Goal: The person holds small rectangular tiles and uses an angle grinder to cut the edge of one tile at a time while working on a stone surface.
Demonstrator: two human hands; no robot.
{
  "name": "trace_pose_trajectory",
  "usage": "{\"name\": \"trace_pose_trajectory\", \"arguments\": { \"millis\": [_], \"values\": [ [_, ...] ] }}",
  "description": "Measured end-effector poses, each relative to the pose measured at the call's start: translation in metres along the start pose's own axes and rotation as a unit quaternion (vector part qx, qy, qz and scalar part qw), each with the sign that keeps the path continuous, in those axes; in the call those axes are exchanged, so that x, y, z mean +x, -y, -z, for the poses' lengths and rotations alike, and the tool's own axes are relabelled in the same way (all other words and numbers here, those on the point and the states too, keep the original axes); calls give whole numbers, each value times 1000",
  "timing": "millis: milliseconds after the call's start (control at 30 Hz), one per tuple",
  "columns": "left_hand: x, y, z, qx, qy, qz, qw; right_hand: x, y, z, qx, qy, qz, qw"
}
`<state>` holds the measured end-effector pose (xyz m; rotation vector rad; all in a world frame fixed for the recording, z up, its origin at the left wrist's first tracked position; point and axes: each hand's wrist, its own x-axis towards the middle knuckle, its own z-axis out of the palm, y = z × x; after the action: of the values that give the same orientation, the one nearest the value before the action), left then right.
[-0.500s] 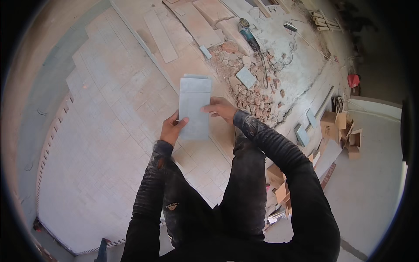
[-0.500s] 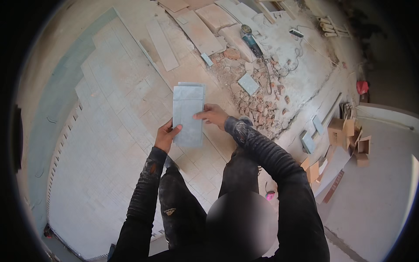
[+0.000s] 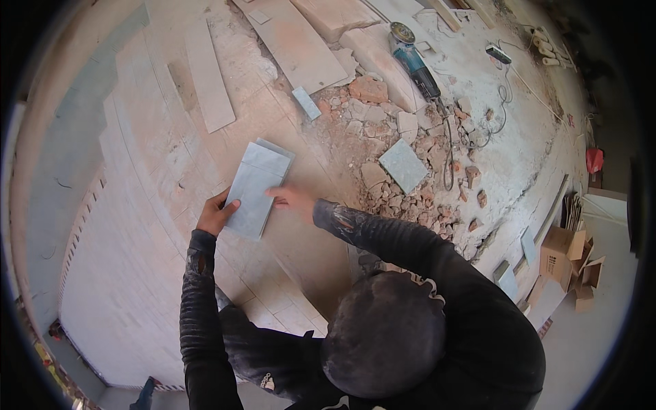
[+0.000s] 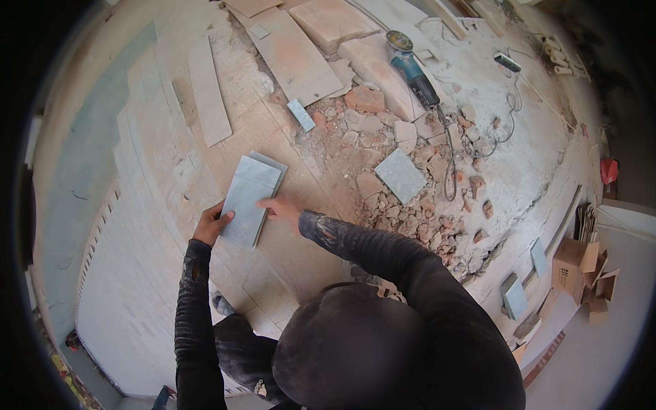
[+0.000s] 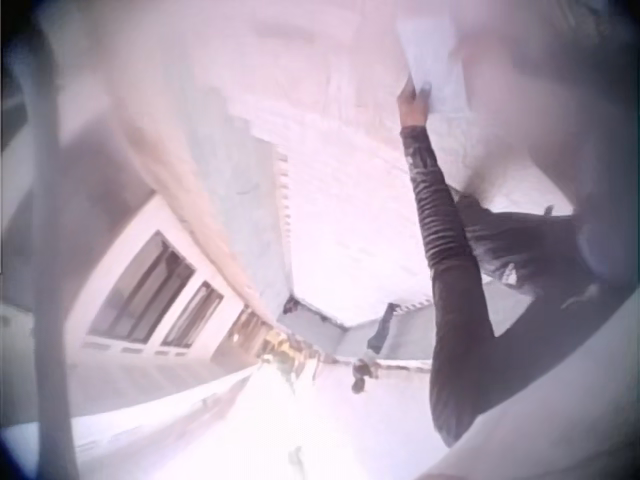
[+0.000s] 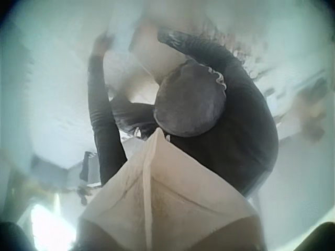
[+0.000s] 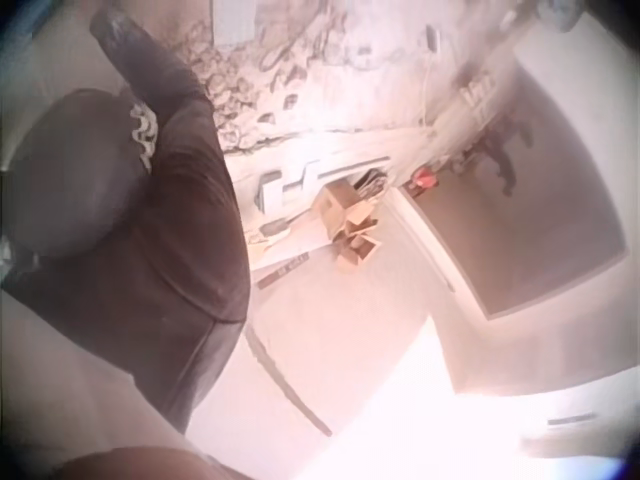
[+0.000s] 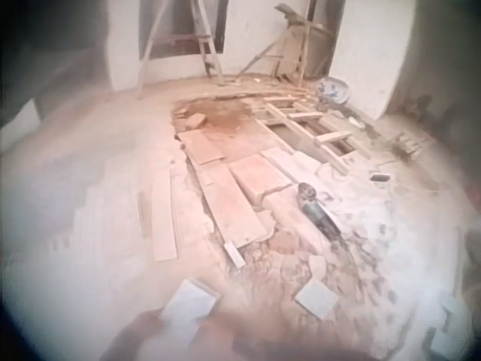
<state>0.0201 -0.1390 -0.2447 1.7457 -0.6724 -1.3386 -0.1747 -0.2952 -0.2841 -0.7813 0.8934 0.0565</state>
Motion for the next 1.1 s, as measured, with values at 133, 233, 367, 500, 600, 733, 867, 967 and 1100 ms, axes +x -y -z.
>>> {"name": "trace_pose_trajectory", "arguments": {
  "millis": [133, 233, 367, 500, 600, 733, 867, 967, 1100],
  "values": [
    [7, -19, 9, 42, 37, 27, 998, -13, 11, 3, 112, 46, -56, 991],
    [14, -32, 13, 91, 39, 82, 992, -25, 14, -1, 201, 52, -57, 977],
    [18, -35, 21, 106, 45, 89, 989, -28, 8, -3, 304, 45, -50, 950],
    [31, -36, 5, 135, 34, 86, 986, -31, 7, 14, 346, 52, -50, 935],
    [32, -42, -5, 180, 2, 103, 978, -40, 4, 29, 300, 89, -20, 950],
    [20, -29, -4, 181, -59, 71, 979, -89, 47, 103, 4, 42, 131, 991],
    [24, -24, -23, 178, -73, 32, 981, -127, 43, 209, -471, -383, 307, 733],
    [25, -31, -25, 200, -71, 29, 977, -135, 35, 255, -568, -466, 230, 638],
    [18, -49, -12, 171, -20, 98, 980, -127, 36, 274, -567, -440, 157, 679]
  ]
}}
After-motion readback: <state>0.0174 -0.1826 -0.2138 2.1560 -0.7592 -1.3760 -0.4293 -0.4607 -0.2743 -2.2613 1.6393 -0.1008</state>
